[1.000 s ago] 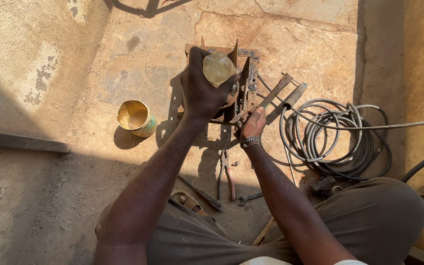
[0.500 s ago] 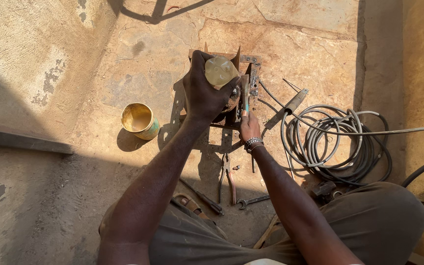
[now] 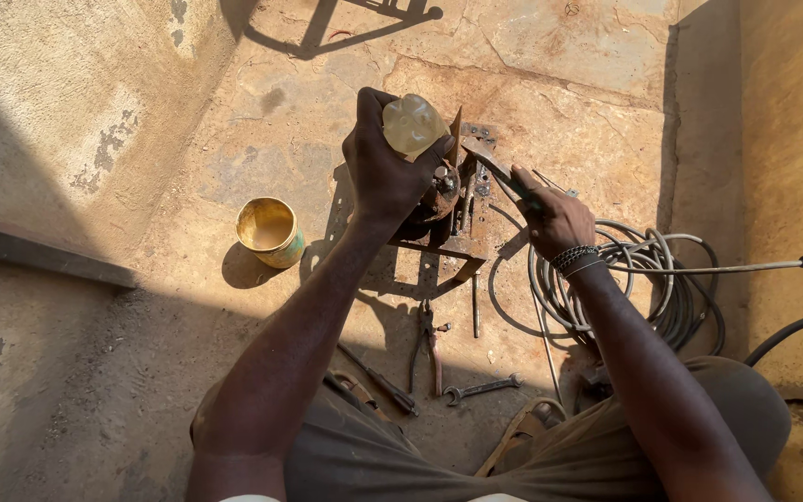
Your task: The person sits on the ground and uses a hammer to repeatedly strike a metal part clamped in a stand. They pour liquid from a can into a plastic bottle, then apply the liquid to the metal part. The person continues hammering the part and briefly picks up a welding torch.
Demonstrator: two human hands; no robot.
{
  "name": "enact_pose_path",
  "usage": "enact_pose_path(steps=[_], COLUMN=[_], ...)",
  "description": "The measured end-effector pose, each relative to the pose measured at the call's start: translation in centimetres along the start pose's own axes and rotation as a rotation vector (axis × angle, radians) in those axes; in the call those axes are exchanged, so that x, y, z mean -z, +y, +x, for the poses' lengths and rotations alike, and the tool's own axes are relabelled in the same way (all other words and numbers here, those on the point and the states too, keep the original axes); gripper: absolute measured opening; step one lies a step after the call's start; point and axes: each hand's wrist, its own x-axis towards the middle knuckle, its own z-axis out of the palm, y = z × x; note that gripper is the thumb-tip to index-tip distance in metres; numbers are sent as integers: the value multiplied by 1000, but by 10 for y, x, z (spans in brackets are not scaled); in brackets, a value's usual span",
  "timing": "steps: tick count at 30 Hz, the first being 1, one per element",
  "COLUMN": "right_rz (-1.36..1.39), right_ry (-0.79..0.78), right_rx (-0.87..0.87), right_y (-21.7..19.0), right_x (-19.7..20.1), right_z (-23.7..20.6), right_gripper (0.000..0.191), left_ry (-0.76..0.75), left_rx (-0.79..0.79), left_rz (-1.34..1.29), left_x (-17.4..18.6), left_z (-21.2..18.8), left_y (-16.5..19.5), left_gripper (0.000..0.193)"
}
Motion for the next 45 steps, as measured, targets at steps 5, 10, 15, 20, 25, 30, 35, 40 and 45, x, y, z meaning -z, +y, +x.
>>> enact_pose_path(steps=[5, 10, 15, 20, 25, 30, 35, 40, 45], right_rz=[60, 151, -208, 10, 18, 423, -39, 435, -27], right_ry=[-24, 93, -142, 178, 107, 382, -45, 237, -8], right_rx=[105, 52, 32, 112, 33, 80, -50, -38, -55], right_y=[3, 6, -4, -1, 3, -5, -10, -12, -15], right_x=[-7, 3, -3, -7, -11, -13, -6, -8, -9], right_z=[1, -5, -4, -8, -16, -15, -12, -10, -7], right_gripper=[50, 41, 45, 37, 38, 51, 50, 49, 44], left_ry=[-3, -32, -33, -35, -28, -27, -21, -31, -69], left_rx=[41, -1, 11, 4, 6, -1, -20, -7, 19], left_rz=[44, 51, 48, 21, 50, 48, 52, 64, 55], left_x=[1, 2, 0, 3, 4, 1, 3, 3, 0], left_z=[-1, -1, 1, 1, 2, 2, 2, 1, 0], left_y=[6, 7, 6, 6, 5, 5, 5, 4, 3], left_gripper=[62, 60, 61, 60, 62, 63, 63, 63, 62])
